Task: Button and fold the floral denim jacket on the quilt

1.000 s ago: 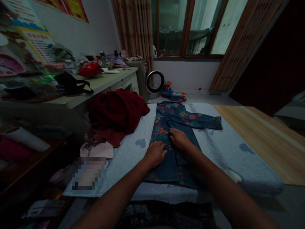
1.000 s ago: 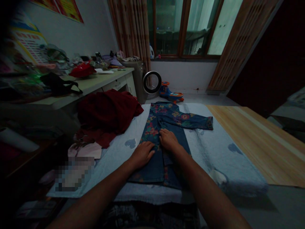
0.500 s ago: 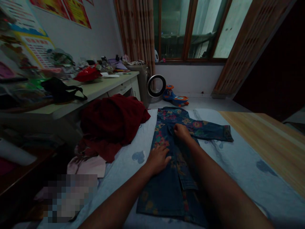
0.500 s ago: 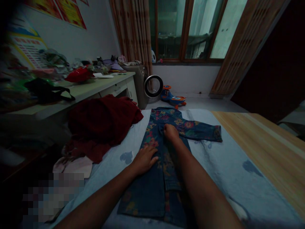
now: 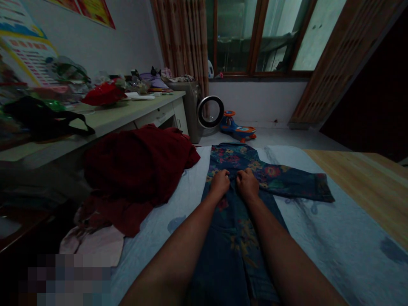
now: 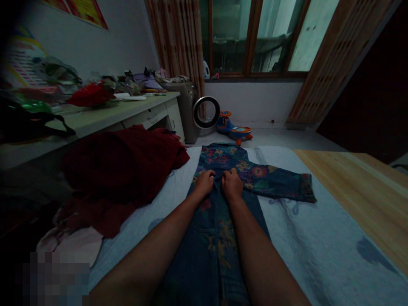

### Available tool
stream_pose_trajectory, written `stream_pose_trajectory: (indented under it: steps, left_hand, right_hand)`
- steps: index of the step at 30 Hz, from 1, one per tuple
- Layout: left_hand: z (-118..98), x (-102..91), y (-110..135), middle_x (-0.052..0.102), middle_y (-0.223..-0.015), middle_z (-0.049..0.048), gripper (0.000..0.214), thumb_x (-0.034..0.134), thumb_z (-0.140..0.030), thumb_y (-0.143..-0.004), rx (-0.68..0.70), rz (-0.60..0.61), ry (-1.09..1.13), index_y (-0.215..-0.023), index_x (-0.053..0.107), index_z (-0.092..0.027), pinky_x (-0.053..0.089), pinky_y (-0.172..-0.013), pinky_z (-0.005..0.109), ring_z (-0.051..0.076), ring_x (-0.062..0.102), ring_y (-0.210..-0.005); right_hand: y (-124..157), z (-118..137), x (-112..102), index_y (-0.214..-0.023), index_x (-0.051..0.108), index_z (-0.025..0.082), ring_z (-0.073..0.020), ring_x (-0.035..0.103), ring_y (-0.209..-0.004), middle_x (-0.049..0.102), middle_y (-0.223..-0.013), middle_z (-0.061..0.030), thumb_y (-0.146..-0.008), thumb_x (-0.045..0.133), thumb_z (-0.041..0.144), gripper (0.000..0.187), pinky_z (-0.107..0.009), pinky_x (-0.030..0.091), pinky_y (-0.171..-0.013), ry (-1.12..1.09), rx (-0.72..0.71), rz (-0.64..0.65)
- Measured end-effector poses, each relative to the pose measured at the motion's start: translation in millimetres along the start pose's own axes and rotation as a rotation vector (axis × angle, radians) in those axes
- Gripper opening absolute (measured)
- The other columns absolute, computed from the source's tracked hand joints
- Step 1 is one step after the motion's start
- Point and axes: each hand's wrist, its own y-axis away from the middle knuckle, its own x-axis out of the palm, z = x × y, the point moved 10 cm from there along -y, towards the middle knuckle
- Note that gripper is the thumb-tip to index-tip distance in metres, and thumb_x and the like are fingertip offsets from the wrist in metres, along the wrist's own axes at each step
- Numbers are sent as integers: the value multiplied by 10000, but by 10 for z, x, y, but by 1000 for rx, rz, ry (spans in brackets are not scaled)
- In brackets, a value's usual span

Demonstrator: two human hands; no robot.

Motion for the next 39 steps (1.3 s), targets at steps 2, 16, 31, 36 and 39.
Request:
stream_pose_trajectory:
  steps: [2,16,31,36,39]
  left_hand:
    - [29,41,20,683,-1143,85,315,430,-84,-876,13,-18,13,-1082,652,-169,446,-1009,337,191,602,-1108]
    - [-90,194,142,540,-1360,61,385,569,-250,-886,193,27,-110,-1270,557,-236,362,-1087,421,251,451,-1284]
    - [-164,144,169,603,-1219,62,309,609,-245,-852,242,20,-92,-1158,583,-211,405,-1021,402,245,524,-1163]
    - [-114,161,141,589,-1241,66,327,588,-185,-831,242,67,-14,-1157,577,-202,387,-1050,391,228,518,-1187]
    - [-70,192,101,579,-1260,76,356,543,-117,-829,250,132,66,-1176,578,-187,373,-1078,374,211,510,-1218]
  right_hand:
    - [-19,-14,-28,-1053,699,231,-193,621,-865,660,-1019,-80,-952,437,280,285,-271,428,-696,-5,16,-12]
    - [-95,-131,57,-1288,624,166,-277,568,-1067,697,-1101,-147,-890,409,161,452,-366,422,-882,1,34,-16]
    - [-124,-101,1,-973,665,173,-210,592,-943,658,-977,-94,-802,381,90,342,-301,439,-889,-348,-47,-80]
    - [-107,-141,179,-925,612,203,-235,560,-933,609,-951,-74,-805,557,252,141,-336,437,-857,-280,-43,-36]
    - [-104,-200,255,-948,592,201,-248,550,-949,592,-969,-75,-788,644,332,212,-343,429,-841,-223,-21,-21]
